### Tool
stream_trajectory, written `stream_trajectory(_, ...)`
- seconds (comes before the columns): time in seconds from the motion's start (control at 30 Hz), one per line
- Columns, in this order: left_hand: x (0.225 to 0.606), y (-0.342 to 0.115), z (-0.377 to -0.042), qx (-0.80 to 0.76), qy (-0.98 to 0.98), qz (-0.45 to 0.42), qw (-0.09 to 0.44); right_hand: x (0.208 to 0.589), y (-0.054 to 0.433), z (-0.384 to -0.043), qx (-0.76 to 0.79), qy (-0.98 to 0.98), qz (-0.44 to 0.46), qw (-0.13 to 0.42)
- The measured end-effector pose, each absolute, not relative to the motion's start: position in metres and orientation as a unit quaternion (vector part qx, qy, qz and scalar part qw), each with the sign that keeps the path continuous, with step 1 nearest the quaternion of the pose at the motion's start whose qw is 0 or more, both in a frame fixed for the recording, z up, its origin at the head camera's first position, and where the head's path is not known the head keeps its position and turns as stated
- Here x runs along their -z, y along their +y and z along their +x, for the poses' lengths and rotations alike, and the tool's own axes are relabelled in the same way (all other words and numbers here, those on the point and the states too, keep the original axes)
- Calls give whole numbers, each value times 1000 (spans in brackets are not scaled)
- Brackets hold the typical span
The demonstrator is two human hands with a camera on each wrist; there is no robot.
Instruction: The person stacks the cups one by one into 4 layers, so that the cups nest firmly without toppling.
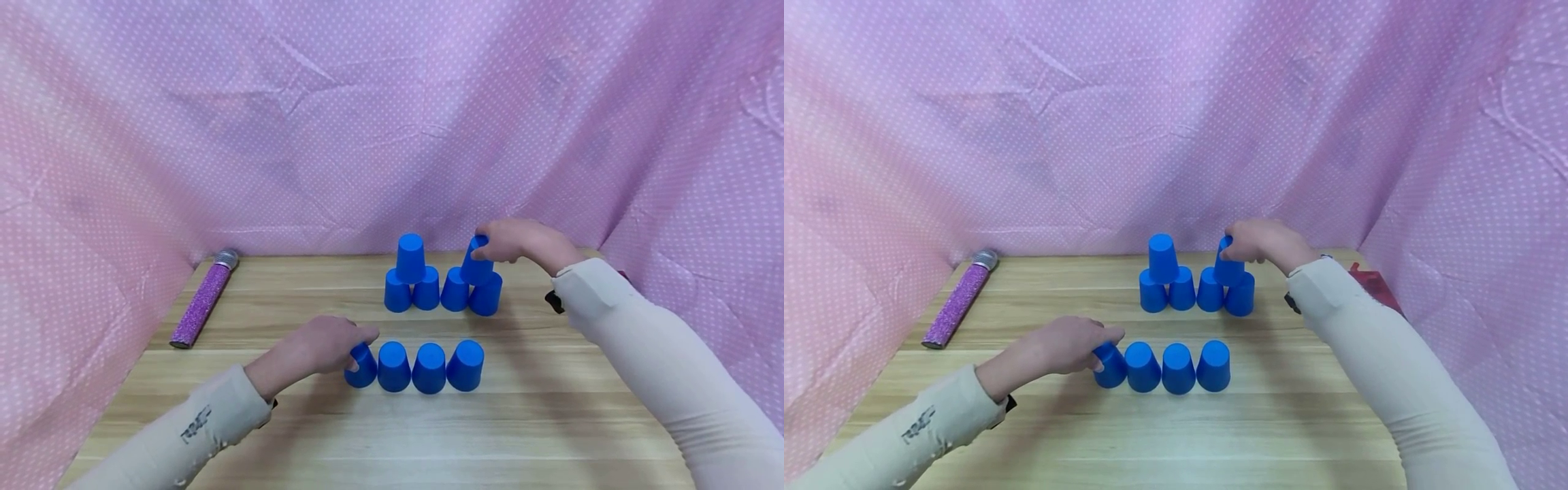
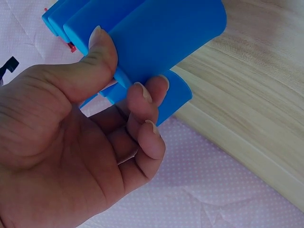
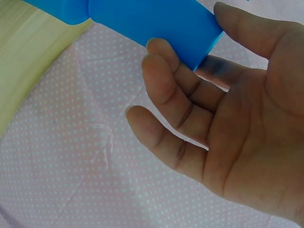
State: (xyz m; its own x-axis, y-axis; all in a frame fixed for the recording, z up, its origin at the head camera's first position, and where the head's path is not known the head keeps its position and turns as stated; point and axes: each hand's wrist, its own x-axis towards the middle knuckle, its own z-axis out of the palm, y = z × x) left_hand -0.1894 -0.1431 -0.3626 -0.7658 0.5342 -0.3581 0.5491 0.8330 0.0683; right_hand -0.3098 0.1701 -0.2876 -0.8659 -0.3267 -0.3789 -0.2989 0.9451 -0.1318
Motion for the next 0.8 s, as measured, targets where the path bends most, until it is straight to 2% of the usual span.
stream_trajectory(0.8, 364, -144, -188, 12, 942, 284, 181, 287, 171, -310, 41, 961, -163, 217)
